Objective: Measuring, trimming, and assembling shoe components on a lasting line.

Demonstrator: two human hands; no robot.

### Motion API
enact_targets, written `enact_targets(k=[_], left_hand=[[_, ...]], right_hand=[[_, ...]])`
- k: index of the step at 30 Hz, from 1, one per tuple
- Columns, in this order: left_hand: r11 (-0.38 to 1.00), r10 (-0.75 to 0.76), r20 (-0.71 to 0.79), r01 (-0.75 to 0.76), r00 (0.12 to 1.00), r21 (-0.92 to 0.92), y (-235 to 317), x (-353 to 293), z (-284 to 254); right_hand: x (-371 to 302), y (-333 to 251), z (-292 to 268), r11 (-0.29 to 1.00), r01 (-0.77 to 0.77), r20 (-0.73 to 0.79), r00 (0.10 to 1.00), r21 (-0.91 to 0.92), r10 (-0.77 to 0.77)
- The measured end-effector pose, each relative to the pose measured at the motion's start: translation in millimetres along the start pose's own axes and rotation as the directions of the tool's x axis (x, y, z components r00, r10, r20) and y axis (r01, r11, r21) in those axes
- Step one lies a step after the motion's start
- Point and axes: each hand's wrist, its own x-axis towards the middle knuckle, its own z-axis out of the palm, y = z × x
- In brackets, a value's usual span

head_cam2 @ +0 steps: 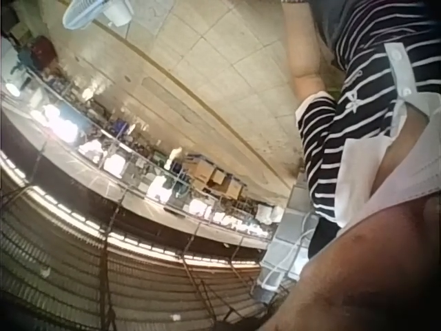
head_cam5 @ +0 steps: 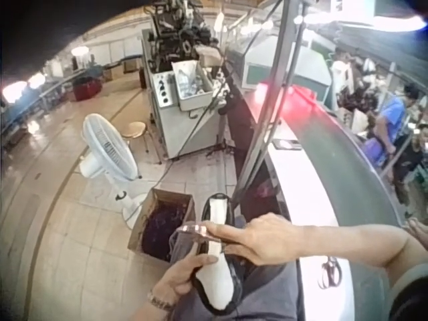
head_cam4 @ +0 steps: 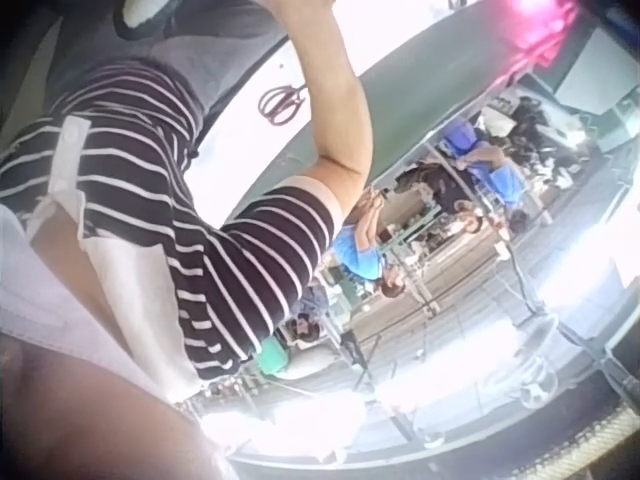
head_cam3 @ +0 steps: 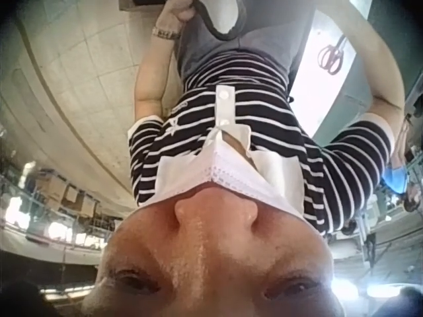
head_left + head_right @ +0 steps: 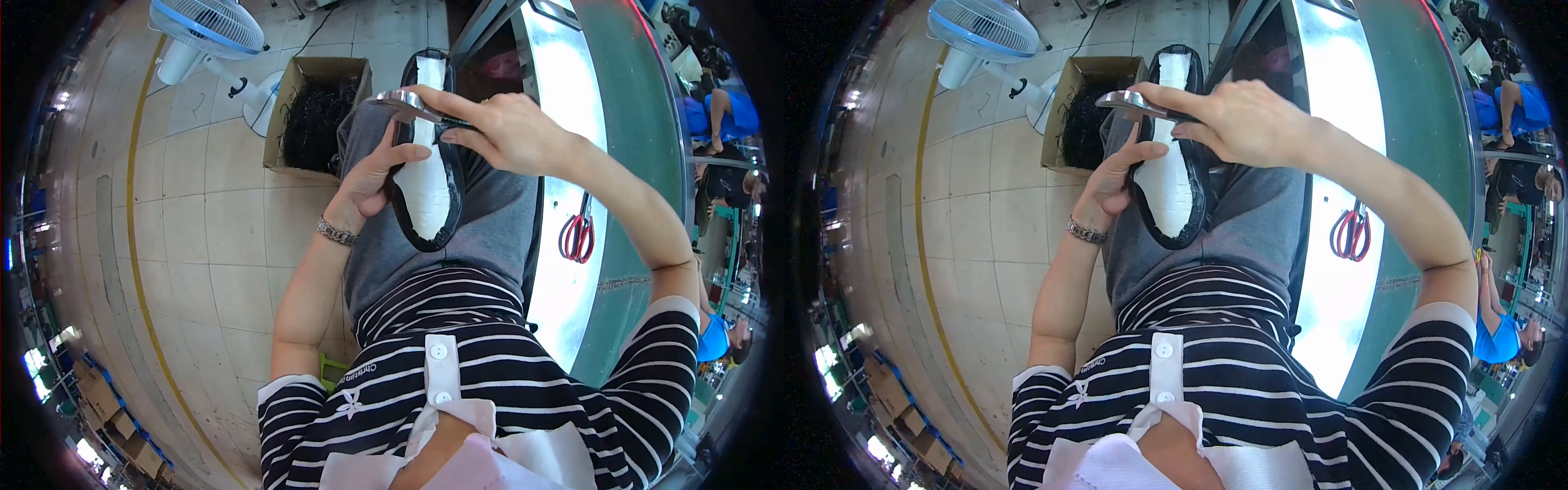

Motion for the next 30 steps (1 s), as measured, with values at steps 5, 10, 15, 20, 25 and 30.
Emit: enact_targets(k=[5,10,15,20,25,30], left_hand=[[0.998,0.037,0.043,-0.039,0.998,0.055,-4.7,-1.5,-2.4],[0.984,0.125,0.047,-0.118,0.991,-0.135,-37.9,-3.4,-12.4],[0.937,0.125,0.105,-0.082,0.987,-0.34,-64.5,-12.8,0.2],[0.929,0.115,-0.075,-0.133,0.991,-0.346,-65.0,-16.3,12.7],[0.914,0.139,0.033,-0.116,0.99,-0.389,-68.4,-17.3,5.3],[0.93,0.189,-0.066,-0.2,0.98,-0.309,-65.1,-15.3,11.6]], right_hand=[[2.9,-5.5,-14.3,0.969,-0.121,0.144,0.978,-0.214,0.154],[-27.2,-20.6,-40.8,0.96,-0.236,0.347,0.897,-0.148,0.274],[-45.7,-39.0,-20.5,0.977,0.002,0.251,0.966,-0.213,0.052],[-29.8,-57.2,-17.4,0.859,0.18,0.24,0.968,-0.48,-0.069],[-36.4,-31.1,-2.7,0.984,0.088,0.299,0.954,-0.155,-0.038],[-55.1,-25.4,26.3,0.979,0.096,0.061,0.994,-0.183,-0.086]])
